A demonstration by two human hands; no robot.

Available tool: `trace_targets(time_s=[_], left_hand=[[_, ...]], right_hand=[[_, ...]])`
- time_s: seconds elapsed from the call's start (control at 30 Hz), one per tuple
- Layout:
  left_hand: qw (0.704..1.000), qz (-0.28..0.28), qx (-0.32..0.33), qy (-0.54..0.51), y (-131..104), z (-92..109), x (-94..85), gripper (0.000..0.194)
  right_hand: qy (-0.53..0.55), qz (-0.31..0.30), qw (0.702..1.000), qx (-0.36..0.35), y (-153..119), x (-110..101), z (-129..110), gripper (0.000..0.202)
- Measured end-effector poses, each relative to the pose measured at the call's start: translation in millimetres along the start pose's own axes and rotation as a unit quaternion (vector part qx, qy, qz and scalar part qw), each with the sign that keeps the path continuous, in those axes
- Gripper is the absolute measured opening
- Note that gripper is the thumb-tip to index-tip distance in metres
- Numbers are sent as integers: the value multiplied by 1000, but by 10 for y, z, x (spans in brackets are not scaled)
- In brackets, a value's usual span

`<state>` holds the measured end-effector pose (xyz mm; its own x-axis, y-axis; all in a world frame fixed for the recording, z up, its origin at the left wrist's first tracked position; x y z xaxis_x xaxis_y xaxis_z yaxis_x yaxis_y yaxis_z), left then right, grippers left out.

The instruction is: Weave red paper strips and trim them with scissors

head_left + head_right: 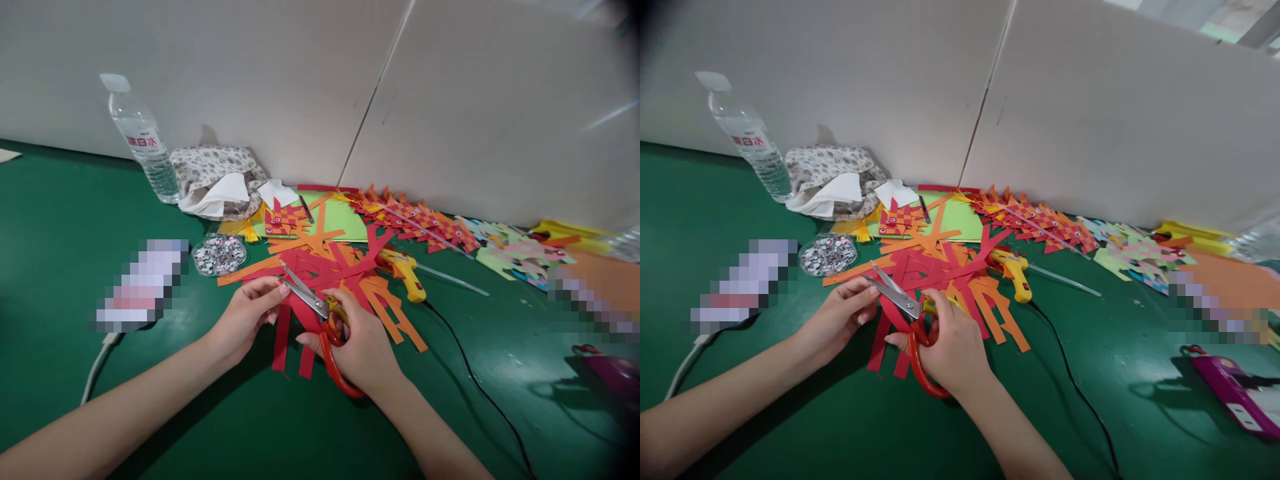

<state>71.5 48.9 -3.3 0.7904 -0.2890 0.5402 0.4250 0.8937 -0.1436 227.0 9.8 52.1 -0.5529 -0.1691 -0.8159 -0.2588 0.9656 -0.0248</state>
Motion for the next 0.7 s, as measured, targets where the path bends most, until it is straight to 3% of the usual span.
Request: trace_targets(time_s=[0.7], left_hand=[[1000,-3,5,25,3,30,4,25]], right_hand=[[-31,26,999,-1,7,-15,20,56]])
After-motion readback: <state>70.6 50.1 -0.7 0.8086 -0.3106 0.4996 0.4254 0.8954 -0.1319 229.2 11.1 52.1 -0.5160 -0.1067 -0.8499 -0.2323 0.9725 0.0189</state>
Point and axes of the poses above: each hand's wrist, its own y-axis towards the middle knuckle, its own x-axis out of the palm, z = x × y, the point moved 9 cm from there along y, towards the middle knuckle, and after that the axes turned 15 degrees about -z, right-handed, at the moved point
